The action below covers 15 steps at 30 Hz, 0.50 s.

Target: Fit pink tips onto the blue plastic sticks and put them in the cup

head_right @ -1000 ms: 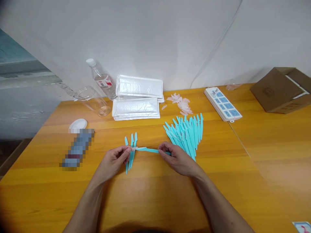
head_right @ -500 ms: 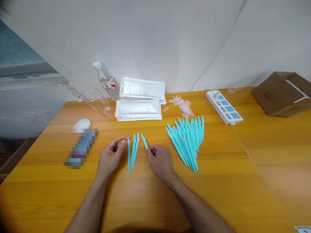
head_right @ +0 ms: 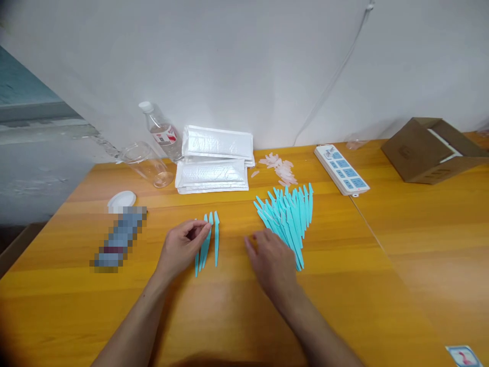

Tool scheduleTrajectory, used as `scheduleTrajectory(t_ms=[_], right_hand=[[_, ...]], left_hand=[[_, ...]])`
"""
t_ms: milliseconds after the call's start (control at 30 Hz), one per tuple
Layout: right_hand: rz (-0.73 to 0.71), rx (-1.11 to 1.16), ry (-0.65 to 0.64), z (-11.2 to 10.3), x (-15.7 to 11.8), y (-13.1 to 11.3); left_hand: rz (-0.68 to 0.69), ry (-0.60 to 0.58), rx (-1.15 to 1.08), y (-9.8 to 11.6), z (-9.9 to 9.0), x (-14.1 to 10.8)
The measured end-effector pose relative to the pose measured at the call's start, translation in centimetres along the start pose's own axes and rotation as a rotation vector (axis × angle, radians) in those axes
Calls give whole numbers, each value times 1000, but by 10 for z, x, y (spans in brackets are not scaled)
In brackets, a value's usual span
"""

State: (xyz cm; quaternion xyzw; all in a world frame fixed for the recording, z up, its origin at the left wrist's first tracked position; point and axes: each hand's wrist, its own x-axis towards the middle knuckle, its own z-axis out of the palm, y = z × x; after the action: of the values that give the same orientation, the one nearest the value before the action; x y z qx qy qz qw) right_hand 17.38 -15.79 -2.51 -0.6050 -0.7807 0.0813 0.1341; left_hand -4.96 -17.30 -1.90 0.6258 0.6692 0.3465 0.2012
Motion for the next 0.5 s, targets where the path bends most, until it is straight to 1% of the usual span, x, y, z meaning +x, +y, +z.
scheduleTrajectory(t_ms=[33,67,133,167,200,267,333,400,500], right_hand=[[31,-57,76,-2,-3,14],[49,-111,104,-3,-6,25],[49,-174,96,-4,-7,41],[43,-180,78,-4,-7,45],[38,-170,66,-3,-6,46],[43,-119,70,-2,-3,47],[65,-48,75,0,0,47],[101,7,60,1,2,48],[163,20,15,-1,5,51]], left_hand=[[69,-19,28,9,4,12],[135,-45,57,17,10,26],[226,-118,140,33,28,63],[245,-159,193,40,39,83],[248,-198,253,47,50,104],[248,-238,331,57,73,143],[241,-266,385,65,94,177],[222,-309,437,72,111,201],[191,-377,475,81,125,220]])
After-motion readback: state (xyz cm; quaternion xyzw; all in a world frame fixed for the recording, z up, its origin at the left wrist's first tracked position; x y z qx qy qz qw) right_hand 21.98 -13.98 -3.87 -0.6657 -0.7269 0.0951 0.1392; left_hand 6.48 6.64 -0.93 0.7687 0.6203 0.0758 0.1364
